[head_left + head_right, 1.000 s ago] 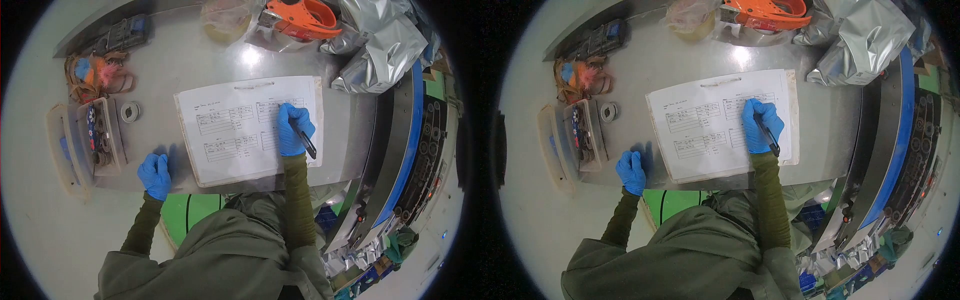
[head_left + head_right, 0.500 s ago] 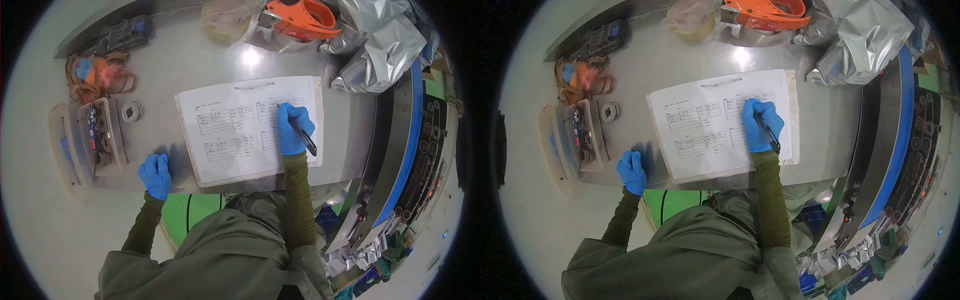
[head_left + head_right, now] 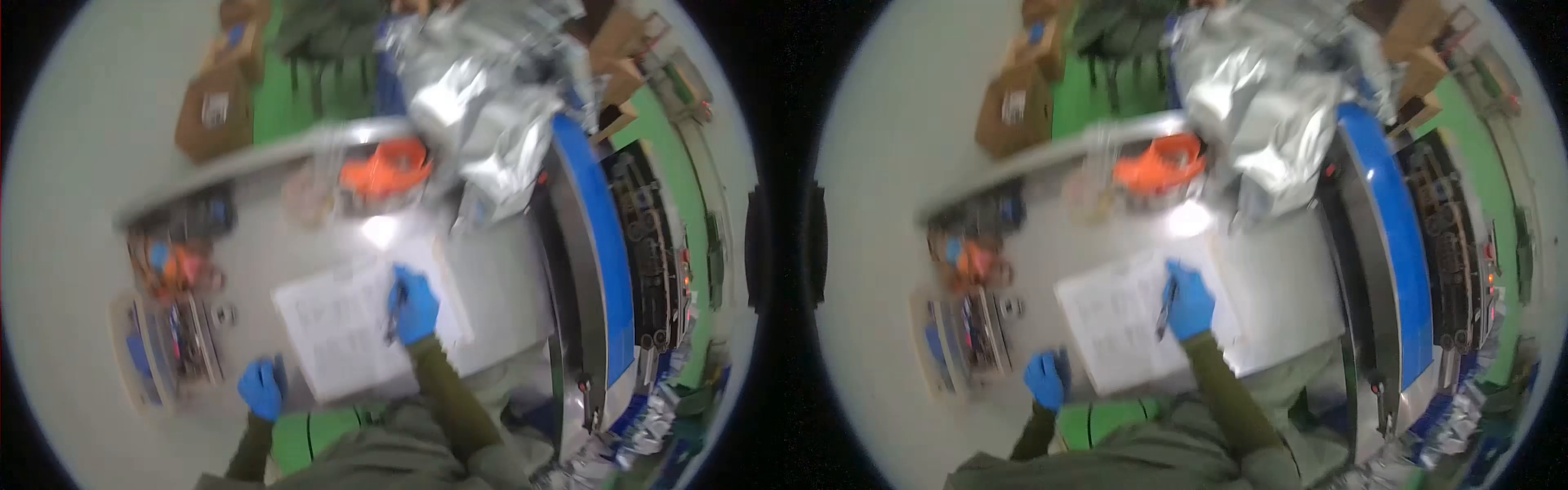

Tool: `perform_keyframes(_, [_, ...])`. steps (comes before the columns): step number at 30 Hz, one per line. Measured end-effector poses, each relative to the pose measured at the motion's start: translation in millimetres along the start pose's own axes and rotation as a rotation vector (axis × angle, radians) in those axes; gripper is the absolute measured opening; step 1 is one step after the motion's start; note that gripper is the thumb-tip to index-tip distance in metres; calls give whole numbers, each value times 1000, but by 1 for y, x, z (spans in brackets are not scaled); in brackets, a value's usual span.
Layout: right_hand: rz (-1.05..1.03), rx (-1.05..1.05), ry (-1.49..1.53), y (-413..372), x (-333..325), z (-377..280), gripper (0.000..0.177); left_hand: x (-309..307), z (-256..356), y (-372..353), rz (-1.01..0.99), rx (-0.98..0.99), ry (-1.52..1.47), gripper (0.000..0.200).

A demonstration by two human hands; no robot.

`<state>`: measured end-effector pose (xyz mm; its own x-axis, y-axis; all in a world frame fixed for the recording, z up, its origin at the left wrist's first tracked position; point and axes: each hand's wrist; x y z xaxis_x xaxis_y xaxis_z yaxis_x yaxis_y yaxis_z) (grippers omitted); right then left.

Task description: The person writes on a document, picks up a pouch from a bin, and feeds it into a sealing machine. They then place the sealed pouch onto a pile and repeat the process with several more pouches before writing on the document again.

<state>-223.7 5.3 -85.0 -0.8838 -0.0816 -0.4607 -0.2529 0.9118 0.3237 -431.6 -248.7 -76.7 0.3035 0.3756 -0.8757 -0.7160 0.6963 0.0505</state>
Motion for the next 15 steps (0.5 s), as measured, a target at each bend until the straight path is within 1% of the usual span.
perform_keyframes(1, [5,-59,-179,5,-2,-11,45,-1,6,1,74,81,48,19])
perform_keyframes(2, [-86,54,-202,5,-7,-25,49,2,4,-2,69,19,9,21])
perform_keyframes(3, [-188,111,-210,3,-13,-33,52,5,-2,-5,120,98,122,23])
perform_keyframes(4, [-185,86,-157,0,-17,-34,48,0,8,-6,133,130,185,23])
perform_keyframes(5, [-103,88,-146,-3,-25,-40,48,9,-2,-7,113,113,53,26])
perform_keyframes(6, [-110,55,-52,-7,-40,-50,42,8,-8,-9,31,129,127,23])
perform_keyframes(7, [-109,24,37,-9,-55,-56,37,5,-2,-10,78,335,382,20])
perform_keyframes(8, [-8,53,39,-10,-72,-57,37,2,4,-12,182,532,637,19])
perform_keyframes(9, [-89,148,93,-16,-89,-58,28,-1,16,-12,142,540,584,17])
perform_keyframes(10, [-169,239,157,-26,-106,-56,22,-1,36,-9,63,504,445,16])
perform_keyframes(11, [-59,283,172,-35,-121,-49,22,-2,57,-7,-19,448,296,15])
perform_keyframes(12, [-14,234,129,-42,-136,-36,22,-3,82,-5,-86,423,181,15])
perform_keyframes(13, [33,198,81,-51,-151,-26,29,-4,106,-1,-148,433,89,15])
perform_keyframes(14, [158,137,107,-61,-171,-17,34,-5,128,0,-208,447,5,16])
perform_keyframes(15, [193,164,78,-74,-197,-12,31,-3,154,3,-281,480,-73,17])
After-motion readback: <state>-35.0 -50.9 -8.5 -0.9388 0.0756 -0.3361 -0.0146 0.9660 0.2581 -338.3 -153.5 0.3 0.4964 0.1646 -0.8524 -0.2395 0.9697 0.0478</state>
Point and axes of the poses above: each hand's wrist, its own y-axis towards the middle knuckle, its own x-axis out of the palm, z = x × y, and after that the axes turned 9 degrees about y, right-handed
